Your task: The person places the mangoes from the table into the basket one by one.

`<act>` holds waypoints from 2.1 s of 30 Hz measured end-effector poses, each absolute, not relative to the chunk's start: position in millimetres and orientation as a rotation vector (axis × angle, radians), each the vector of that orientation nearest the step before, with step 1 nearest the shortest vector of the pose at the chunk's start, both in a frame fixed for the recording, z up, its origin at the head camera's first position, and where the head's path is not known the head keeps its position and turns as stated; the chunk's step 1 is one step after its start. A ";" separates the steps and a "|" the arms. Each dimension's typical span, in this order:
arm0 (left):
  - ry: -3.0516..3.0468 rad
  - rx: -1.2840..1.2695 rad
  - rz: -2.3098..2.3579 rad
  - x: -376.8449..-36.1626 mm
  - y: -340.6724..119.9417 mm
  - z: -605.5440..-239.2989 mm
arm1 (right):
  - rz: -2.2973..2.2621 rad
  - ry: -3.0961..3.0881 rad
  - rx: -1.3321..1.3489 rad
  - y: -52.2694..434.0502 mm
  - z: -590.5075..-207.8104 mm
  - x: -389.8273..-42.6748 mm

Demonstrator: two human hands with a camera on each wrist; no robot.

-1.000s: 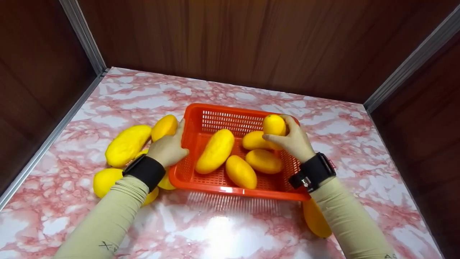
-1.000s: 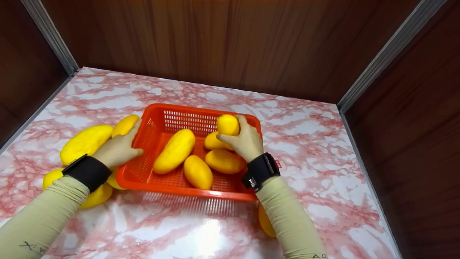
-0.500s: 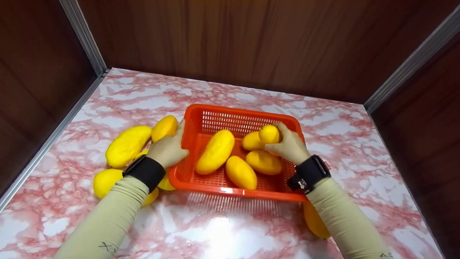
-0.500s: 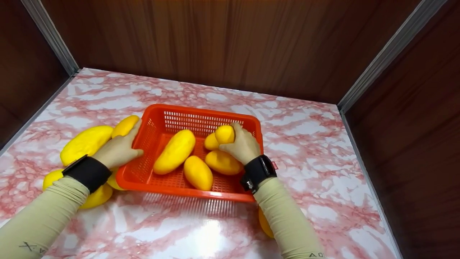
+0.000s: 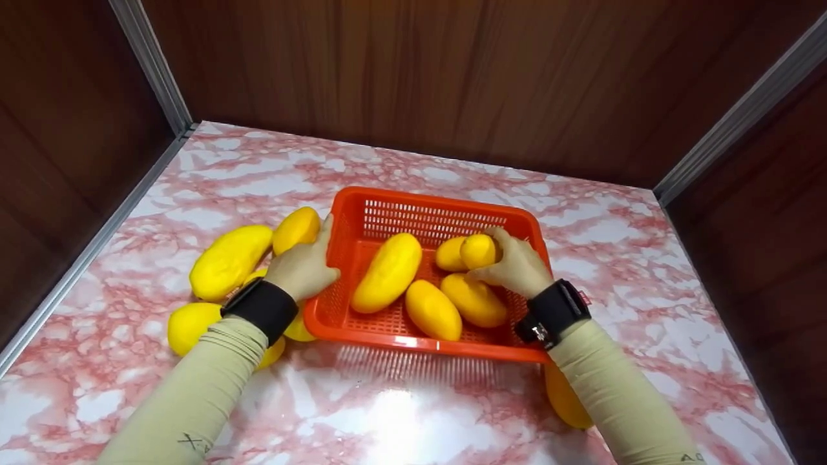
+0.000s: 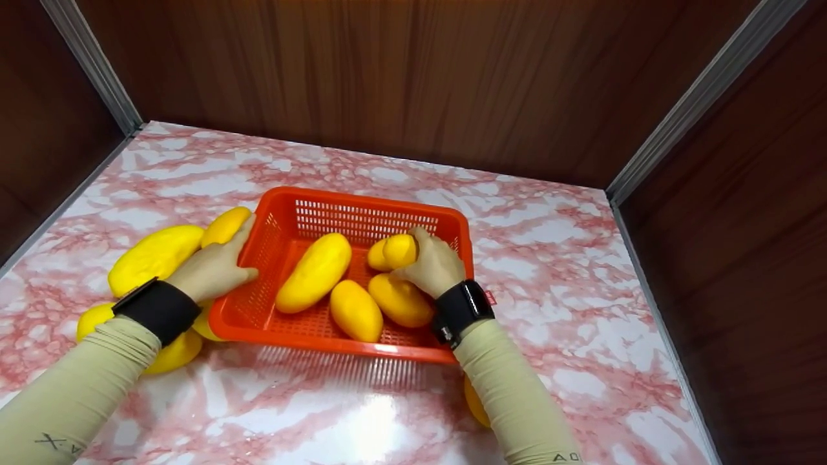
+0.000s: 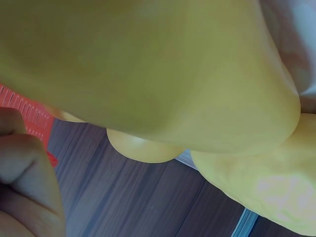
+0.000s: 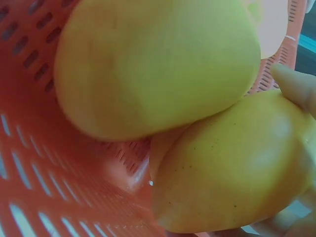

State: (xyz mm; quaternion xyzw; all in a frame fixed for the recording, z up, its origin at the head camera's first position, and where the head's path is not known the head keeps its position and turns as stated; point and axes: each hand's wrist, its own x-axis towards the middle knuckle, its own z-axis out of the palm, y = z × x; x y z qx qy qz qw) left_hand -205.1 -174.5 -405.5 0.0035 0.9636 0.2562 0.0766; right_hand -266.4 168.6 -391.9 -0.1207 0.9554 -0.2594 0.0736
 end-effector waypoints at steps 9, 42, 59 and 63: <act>2.894 0.012 0.770 -204.8 -175.4 -405.4 | -0.668 2.897 -0.384 167.5 -393.0 -266.3; 2.881 0.002 0.784 -204.8 -176.1 -407.1 | -0.544 2.812 -0.286 161.9 -397.0 -261.8; 2.893 0.022 0.794 -203.8 -175.0 -404.9 | -0.443 2.790 -0.288 163.1 -395.0 -259.9; 2.891 0.016 0.804 -203.4 -174.9 -405.1 | -0.425 2.786 -0.289 162.3 -395.3 -259.3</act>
